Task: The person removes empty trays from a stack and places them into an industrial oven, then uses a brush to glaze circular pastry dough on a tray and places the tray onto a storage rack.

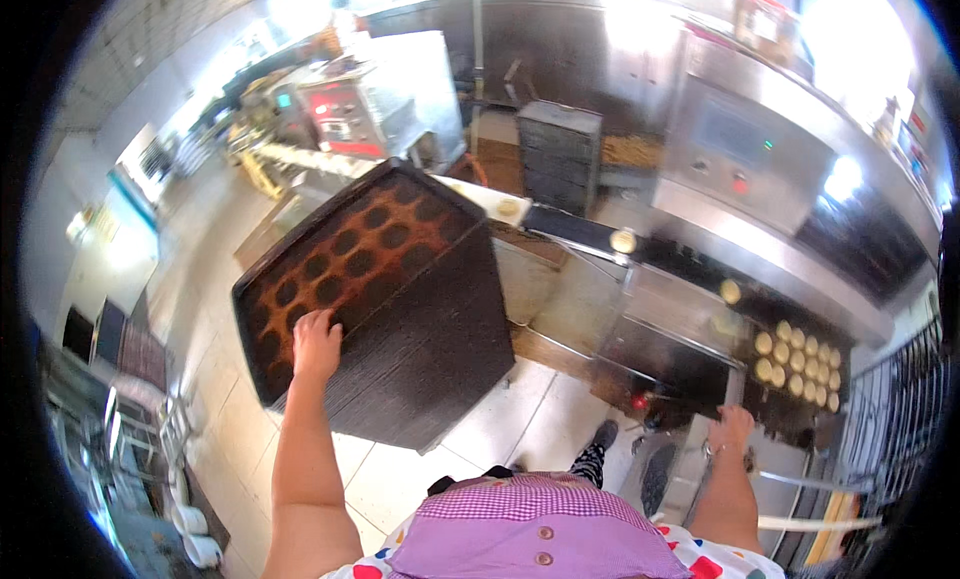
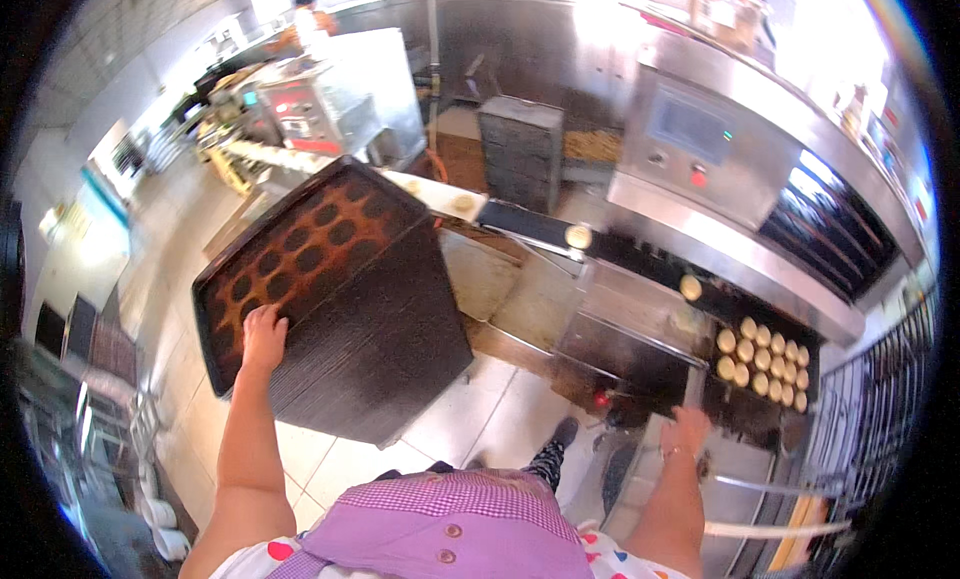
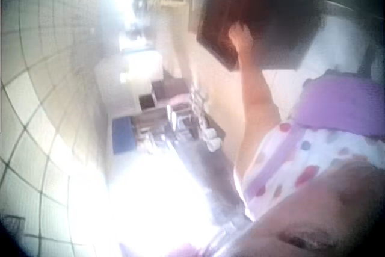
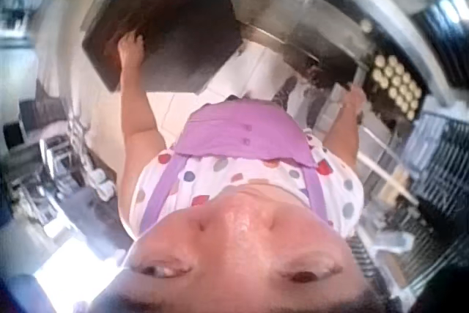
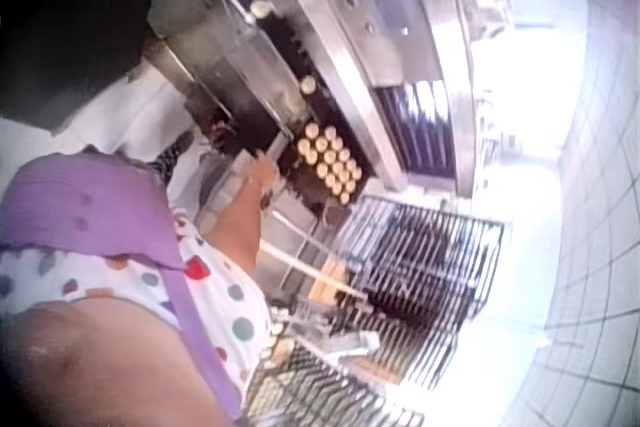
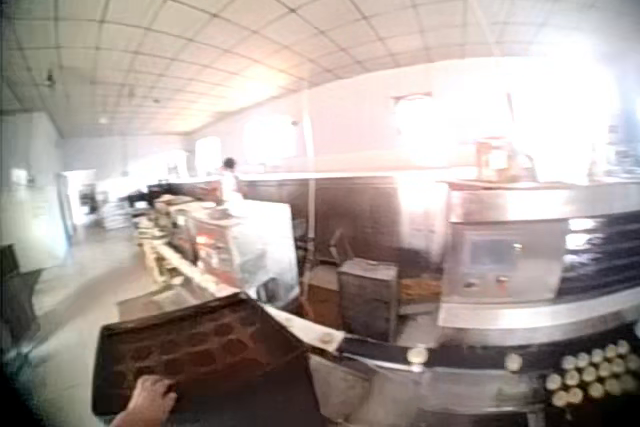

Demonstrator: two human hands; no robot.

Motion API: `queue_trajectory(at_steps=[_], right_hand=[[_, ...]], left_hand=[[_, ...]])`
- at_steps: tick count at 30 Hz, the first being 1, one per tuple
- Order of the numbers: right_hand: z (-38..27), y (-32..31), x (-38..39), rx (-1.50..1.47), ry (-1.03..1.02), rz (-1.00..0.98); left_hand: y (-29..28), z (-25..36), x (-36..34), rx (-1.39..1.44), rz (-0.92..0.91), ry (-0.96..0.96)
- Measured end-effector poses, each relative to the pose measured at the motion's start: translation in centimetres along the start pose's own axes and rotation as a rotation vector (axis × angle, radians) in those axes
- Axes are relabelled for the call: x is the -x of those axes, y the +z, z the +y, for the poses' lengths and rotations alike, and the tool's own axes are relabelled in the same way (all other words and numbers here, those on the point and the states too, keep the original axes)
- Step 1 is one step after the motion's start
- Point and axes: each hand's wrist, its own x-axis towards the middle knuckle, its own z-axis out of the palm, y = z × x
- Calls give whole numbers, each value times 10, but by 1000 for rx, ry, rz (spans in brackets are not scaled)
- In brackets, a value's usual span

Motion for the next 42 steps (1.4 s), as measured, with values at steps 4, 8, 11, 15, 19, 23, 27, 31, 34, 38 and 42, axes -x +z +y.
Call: queue_trajectory(at_steps=[4, 8, 11, 15, 19, 23, 27, 31, 34, 38, 42], right_hand=[[3, 8, -5, 13, -75, 49], [14, 15, -7, 33, -59, 58], [4, 7, -11, 45, -48, 34], [4, 7, -10, 38, -19, 52], [-2, 4, -6, 39, 0, 59], [-2, 3, -7, 14, 19, 25], [-1, 3, -9, 37, 41, -5], [-1, 4, -10, 44, 21, 19], [-7, -4, -9, 46, 34, -10], [2, 7, -6, 47, 4, 22], [-3, 2, -10, 49, -6, 57]], left_hand=[[6, -12, 9, 28, -48, -15], [6, -1, 6, 6, -82, -28], [8, -9, 8, -8, -100, -38], [10, -7, 5, 36, -121, -56], [3, 1, 6, 14, -109, -91], [-1, 6, 9, -15, -45, -97], [-7, 14, 8, -43, -35, -105], [-9, 22, 11, -82, 96, -78], [-4, 24, 22, -132, 366, 69], [9, 10, 69, -129, 497, -27], [1, -16, 97, -168, 482, -125]])
